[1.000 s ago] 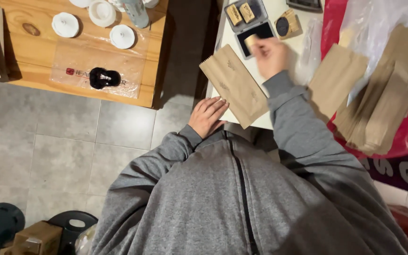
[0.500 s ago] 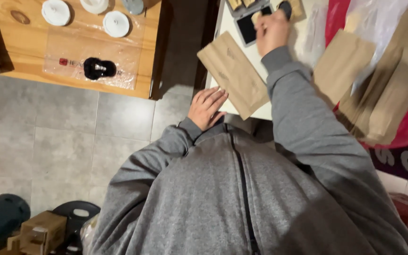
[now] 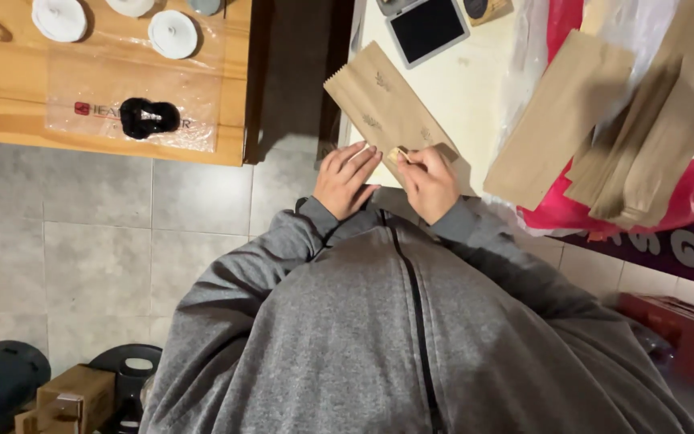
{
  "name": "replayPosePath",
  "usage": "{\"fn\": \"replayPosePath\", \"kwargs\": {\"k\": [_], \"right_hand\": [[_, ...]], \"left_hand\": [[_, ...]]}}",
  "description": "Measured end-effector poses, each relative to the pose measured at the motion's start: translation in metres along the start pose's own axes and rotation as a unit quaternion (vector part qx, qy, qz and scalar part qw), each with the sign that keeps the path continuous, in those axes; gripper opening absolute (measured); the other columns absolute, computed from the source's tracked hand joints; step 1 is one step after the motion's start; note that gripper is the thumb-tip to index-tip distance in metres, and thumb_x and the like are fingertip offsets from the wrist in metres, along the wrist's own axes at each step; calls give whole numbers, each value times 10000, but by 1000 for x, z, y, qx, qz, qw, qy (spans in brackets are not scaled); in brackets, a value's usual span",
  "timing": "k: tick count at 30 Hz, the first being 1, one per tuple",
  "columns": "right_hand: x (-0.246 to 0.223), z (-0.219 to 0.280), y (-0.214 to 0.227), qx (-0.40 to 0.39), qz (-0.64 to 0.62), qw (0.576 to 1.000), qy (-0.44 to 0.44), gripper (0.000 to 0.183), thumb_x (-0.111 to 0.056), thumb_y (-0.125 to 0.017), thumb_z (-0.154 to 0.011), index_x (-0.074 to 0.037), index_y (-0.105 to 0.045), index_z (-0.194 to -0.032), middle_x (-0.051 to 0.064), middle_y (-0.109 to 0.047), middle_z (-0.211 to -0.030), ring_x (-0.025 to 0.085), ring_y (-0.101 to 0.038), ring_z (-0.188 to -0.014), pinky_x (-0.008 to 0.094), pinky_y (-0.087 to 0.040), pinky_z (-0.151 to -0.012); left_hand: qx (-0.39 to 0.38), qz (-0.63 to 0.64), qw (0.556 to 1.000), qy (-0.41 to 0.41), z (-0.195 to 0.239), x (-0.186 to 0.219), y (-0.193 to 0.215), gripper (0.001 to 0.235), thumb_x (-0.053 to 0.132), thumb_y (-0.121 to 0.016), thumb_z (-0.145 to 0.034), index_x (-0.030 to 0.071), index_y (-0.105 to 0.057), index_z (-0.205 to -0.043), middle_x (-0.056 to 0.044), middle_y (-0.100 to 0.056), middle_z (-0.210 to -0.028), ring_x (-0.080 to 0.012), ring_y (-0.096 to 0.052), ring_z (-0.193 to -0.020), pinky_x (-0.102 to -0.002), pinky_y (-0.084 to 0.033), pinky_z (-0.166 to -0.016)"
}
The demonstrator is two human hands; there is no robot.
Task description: Stamp various designs onto paper bags using rubber stamps and an ink pad.
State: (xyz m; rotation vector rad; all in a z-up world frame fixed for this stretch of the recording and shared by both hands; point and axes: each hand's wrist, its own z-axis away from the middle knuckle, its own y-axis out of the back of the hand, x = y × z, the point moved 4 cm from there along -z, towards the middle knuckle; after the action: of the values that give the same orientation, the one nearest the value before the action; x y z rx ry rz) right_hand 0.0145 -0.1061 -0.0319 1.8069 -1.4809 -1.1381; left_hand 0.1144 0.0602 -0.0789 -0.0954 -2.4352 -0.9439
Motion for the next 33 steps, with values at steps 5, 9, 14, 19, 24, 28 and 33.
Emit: {"fn": "replayPosePath", "kwargs": {"k": [5,9,14,19,24,28,33], "right_hand": [[12,-11,8,-61,-61,995,-47,54,-177,-802,-924,-139,-819,-958,14,-671,-958,240,-721,-879,317,-608,-747],[80,-65,23,-108,-242,950,-166,198,-51,-837,-886,3,-765,-1062,174,-720,-903,303,-711,-843,363,-549,-673],[152,-193,-10,14,-159,983,-88,236,74,-759,-846,35,-735,-1078,168,-721,-1033,288,-717,-863,350,-600,-793],[203,-247,-100,-29,170,981,-91,149,-67,-732,-798,-140,-837,-874,163,-681,-953,401,-655,-728,525,-574,-613],[212,-228,-49,35,9,998,-46,268,3,-824,-818,19,-777,-1081,163,-741,-1056,284,-714,-939,374,-595,-853],[231,-162,9,56,-81,990,-98,298,51,-829,-878,128,-719,-1145,227,-771,-969,277,-765,-840,347,-643,-740],[248,-116,-28,35,-296,928,-224,267,89,-690,-951,141,-612,-1201,234,-735,-1093,252,-745,-993,293,-603,-866]], "left_hand": [[9,-3,1000,-9,-2,1,1,549,442,-662,-1006,146,-600,-1464,-58,-622,-1435,-297,-551,-1346,-485,-421,-1117],[17,-6,1000,-9,-1,-1,-1,558,449,-678,-985,148,-609,-1450,-49,-620,-1438,-293,-547,-1357,-484,-416,-1126],[-44,-1,999,16,-16,16,24,572,311,-701,-967,46,-556,-1453,-111,-583,-1448,-304,-521,-1382,-467,-413,-1143],[-48,-17,998,37,-18,21,25,582,311,-693,-958,49,-549,-1457,-110,-580,-1451,-297,-517,-1390,-473,-391,-1151],[-70,-30,996,47,-11,19,18,573,318,-645,-983,56,-526,-1478,-101,-554,-1488,-288,-483,-1428,-475,-377,-1162],[-65,-23,997,47,-13,16,17,570,326,-656,-987,61,-530,-1476,-90,-556,-1488,-280,-481,-1431,-477,-369,-1169],[-53,1,998,38,-8,13,15,585,364,-686,-970,78,-549,-1461,-87,-574,-1465,-285,-507,-1408,-478,-389,-1156]]}}
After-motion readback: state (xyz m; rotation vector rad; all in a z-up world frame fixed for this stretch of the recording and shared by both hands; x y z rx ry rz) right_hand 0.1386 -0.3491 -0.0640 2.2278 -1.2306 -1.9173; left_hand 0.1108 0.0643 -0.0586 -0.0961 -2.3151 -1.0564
